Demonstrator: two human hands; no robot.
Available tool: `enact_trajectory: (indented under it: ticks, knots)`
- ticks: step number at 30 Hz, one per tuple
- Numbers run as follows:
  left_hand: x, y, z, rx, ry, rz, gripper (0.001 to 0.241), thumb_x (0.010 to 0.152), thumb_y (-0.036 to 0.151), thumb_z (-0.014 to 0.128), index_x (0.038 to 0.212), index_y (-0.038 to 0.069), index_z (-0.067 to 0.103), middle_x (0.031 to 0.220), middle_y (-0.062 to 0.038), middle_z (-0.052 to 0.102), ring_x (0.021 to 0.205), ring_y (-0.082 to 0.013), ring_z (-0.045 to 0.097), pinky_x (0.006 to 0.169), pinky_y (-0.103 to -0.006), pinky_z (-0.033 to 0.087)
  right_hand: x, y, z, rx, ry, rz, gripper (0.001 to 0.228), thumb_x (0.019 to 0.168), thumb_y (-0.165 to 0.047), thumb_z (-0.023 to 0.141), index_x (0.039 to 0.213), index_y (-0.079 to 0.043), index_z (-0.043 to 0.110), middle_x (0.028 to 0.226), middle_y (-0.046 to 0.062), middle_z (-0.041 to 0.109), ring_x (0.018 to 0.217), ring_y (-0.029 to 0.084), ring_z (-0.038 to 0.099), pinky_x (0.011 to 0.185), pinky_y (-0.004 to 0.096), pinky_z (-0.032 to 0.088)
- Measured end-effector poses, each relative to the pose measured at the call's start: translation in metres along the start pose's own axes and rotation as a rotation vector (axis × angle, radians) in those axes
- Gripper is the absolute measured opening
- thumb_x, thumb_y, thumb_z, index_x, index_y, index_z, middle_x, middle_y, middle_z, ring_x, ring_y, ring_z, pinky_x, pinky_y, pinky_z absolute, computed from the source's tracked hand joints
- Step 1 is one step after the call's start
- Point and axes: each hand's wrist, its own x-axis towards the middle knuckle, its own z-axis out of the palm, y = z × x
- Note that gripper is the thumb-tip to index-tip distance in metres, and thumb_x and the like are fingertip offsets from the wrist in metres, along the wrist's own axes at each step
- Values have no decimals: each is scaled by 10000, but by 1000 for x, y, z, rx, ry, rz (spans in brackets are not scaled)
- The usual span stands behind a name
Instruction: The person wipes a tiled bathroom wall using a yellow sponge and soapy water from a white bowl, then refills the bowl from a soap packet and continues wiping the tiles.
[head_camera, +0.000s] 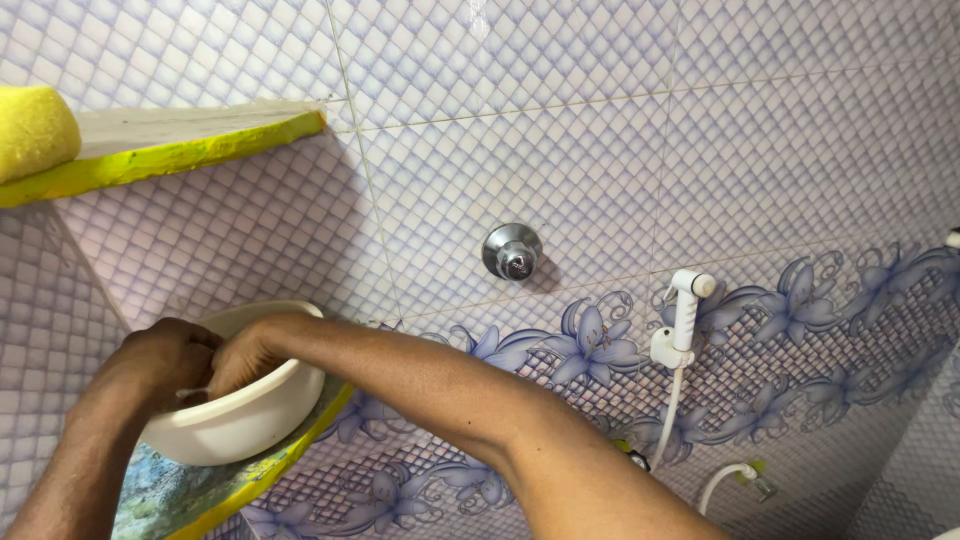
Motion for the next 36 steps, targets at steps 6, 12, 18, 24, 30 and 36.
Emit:
enact_trajectory:
  ticks: [6, 12, 18, 24, 30, 36]
  knots:
    - [-9, 8, 3, 149, -17, 37, 350, 907, 281, 661, 1204, 199, 828, 1213, -156, 795, 1085, -306, 785, 965, -436, 605, 6, 2, 2, -7, 1, -6, 425, 835, -198, 678, 1252, -130, 725, 1260, 58, 757, 1135, 176, 735, 942, 338, 606]
    - [-15, 9, -1, 139, 15, 38, 385, 864, 252, 675, 1225, 246, 812, 1255, -111, 779, 1120, -291, 770, 996, -437, 599, 8, 5, 1, -14, 4, -19, 427, 829, -173, 671, 1250, -127, 727, 1254, 60, 760, 1130, 175, 737, 941, 334, 606]
    - [-5, 5, 1, 92, 1, -20, 390, 908, 228, 598, 1235, 255, 807, 1262, -112, 775, 1112, -294, 771, 996, -448, 588, 7, 7, 1, -6, 6, -36, 429, 823, -147, 663, 1247, -124, 730, 1248, 62, 763, 1125, 174, 739, 940, 329, 605]
    - [-9, 6, 4, 134, 4, 6, 355, 917, 254, 605, 1194, 244, 828, 1224, -109, 794, 1083, -285, 782, 972, -438, 603, 4, 9, 0, -10, 13, -37, 433, 817, -122, 656, 1244, -121, 732, 1242, 64, 766, 1120, 173, 740, 939, 324, 605]
    - [-23, 11, -4, 49, 13, 2, 345, 915, 264, 613, 1173, 215, 836, 1200, -121, 805, 1053, -292, 799, 950, -449, 602, 4, 11, 2, -5, 15, -40, 439, 812, -96, 648, 1241, -118, 734, 1236, 66, 769, 1114, 172, 742, 938, 320, 605]
    - [-25, 19, -2, 235, -94, 29, 364, 881, 329, 702, 1218, 229, 793, 1260, -81, 768, 1144, -243, 750, 1004, -410, 580, 4, 15, -4, -4, 27, -41, 445, 806, -71, 640, 1238, -115, 737, 1230, 68, 772, 1109, 171, 744, 937, 315, 604]
